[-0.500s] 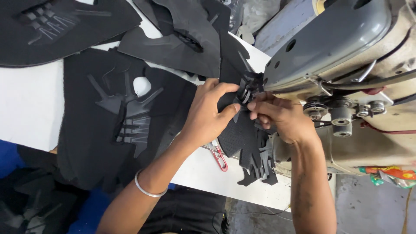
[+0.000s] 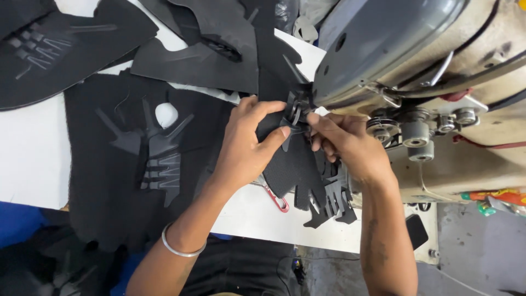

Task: The person aligns black shoe sole pieces with grey inserts and sews them together using a sewing machine. They repeatedly guide the material under the needle, cut the thread, and handle the finished pieces.

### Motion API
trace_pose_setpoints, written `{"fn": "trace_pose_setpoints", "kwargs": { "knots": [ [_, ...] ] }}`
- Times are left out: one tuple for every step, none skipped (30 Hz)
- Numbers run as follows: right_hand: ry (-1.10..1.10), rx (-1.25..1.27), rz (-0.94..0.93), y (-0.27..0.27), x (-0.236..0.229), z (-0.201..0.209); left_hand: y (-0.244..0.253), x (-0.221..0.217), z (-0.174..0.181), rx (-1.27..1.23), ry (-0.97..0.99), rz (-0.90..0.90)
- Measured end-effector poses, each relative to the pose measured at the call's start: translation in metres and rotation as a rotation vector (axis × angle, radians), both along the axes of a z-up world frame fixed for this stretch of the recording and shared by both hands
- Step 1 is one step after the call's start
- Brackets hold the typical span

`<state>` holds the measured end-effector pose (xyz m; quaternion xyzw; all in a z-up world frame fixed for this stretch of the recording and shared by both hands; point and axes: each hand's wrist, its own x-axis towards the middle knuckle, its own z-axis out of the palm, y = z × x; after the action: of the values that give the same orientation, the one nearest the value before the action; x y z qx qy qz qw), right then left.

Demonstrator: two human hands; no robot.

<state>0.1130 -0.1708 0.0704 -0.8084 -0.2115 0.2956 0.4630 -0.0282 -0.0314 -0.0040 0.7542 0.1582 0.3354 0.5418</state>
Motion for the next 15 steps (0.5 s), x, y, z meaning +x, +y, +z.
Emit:
{"fn": "trace_pose_setpoints", "kwargs": {
  "knots": [
    [-0.004,0.006,0.058,0.002,0.002,0.001,-0.001,0.0,0.001,-0.01,0.009,0.0],
    [-0.009,0.012,0.116,0.005,0.004,0.002,-0.001,0.0,0.003,-0.02,0.017,0.001],
    [-0.007,0.018,0.112,0.002,0.008,-0.002,-0.001,0.0,0.003,-0.014,0.021,-0.003],
    [0.012,0.03,0.135,-0.001,0.012,-0.006,-0.001,0.0,0.004,-0.012,0.02,-0.001],
    [0.027,0.039,0.16,-0.004,0.016,-0.01,-0.001,0.0,0.004,-0.013,0.016,0.002],
    [0.027,0.042,0.157,-0.004,0.017,-0.012,0.0,0.0,0.003,-0.01,0.016,-0.001],
    [0.041,0.079,0.175,-0.005,0.018,-0.014,0.0,0.001,0.002,-0.009,0.009,0.002],
    [0.055,0.116,0.192,-0.006,0.019,-0.017,0.0,0.002,0.0,-0.009,0.001,0.005],
    [0.056,0.112,0.189,-0.004,0.016,-0.015,-0.001,0.002,0.0,-0.012,0.001,0.002],
    [0.055,0.134,0.147,-0.001,0.012,-0.013,-0.001,0.003,-0.001,-0.018,-0.003,0.001],
    [0.054,0.156,0.109,0.003,0.009,-0.011,-0.001,0.002,-0.001,-0.024,-0.008,0.005],
    [0.054,0.152,0.11,0.006,0.006,-0.01,-0.001,0.002,-0.002,-0.027,-0.009,0.006],
    [0.099,0.201,0.106,0.009,0.004,-0.009,-0.002,0.002,-0.002,-0.031,-0.015,0.013],
    [0.145,0.249,0.102,0.012,0.001,-0.007,-0.002,0.001,-0.002,-0.034,-0.021,0.02],
    [0.139,0.247,0.108,0.01,-0.004,-0.002,-0.003,0.001,-0.005,-0.036,-0.028,0.025]
  ]
}}
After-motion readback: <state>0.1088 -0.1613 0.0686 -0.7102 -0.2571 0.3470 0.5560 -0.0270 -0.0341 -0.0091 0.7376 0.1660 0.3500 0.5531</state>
